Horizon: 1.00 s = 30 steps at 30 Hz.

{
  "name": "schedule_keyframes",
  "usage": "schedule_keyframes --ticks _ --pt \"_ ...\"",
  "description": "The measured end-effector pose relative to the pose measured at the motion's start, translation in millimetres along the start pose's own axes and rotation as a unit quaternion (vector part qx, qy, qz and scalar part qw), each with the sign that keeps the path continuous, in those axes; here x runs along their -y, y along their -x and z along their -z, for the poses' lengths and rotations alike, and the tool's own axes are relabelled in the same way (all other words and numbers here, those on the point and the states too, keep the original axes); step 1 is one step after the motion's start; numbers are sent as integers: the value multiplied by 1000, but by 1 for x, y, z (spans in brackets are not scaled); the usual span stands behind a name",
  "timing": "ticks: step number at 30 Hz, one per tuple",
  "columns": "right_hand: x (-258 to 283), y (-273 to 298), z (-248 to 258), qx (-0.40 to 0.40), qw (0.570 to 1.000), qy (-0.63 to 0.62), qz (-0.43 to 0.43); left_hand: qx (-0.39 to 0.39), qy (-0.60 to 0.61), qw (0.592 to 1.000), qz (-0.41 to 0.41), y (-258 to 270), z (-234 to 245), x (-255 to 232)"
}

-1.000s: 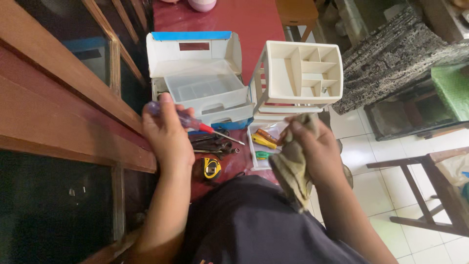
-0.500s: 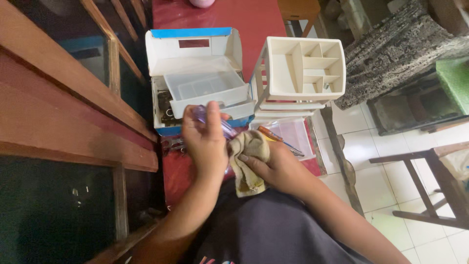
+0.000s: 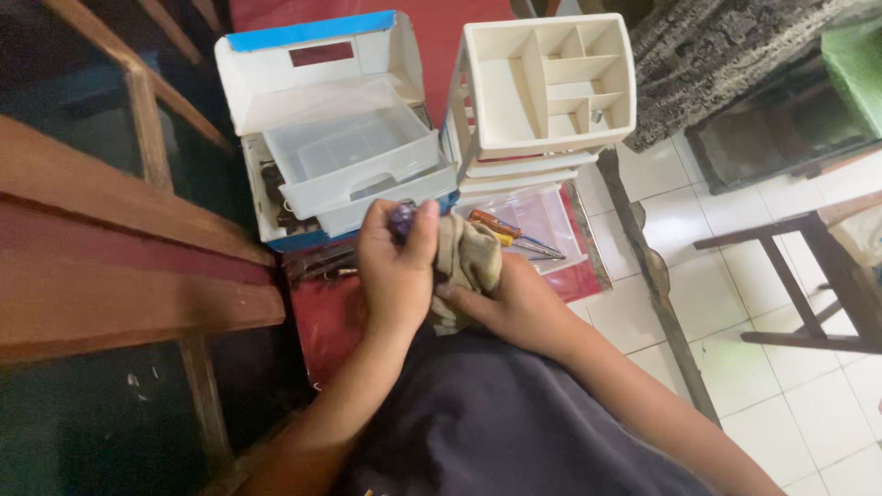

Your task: The person cleans various hand tools using a cloth and then places them into a small storage drawer or a blue toolbox.

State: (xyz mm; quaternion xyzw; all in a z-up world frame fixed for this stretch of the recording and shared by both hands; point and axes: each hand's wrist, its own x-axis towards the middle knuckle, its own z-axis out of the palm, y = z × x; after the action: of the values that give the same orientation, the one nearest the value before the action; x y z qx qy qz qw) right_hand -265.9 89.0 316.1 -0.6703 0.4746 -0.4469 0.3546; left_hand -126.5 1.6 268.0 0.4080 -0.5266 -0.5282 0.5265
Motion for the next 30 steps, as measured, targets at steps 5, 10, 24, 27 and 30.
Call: schedule_keyframes --ticks 5,10,24,27,30 --pt "-3 7 9 25 967 21 -251 -58 99 990 84 -11 11 12" --pt "-55 38 35 5 948 92 -305 31 78 991 106 -16 29 29" --pt "-205 62 65 24 803 369 -467 92 -230 945 216 7 125 114" --pt "-199 49 60 51 773 327 -541 68 -279 931 223 10 132 123" --pt "-205 54 52 41 797 439 -414 35 -331 911 243 15 145 134"
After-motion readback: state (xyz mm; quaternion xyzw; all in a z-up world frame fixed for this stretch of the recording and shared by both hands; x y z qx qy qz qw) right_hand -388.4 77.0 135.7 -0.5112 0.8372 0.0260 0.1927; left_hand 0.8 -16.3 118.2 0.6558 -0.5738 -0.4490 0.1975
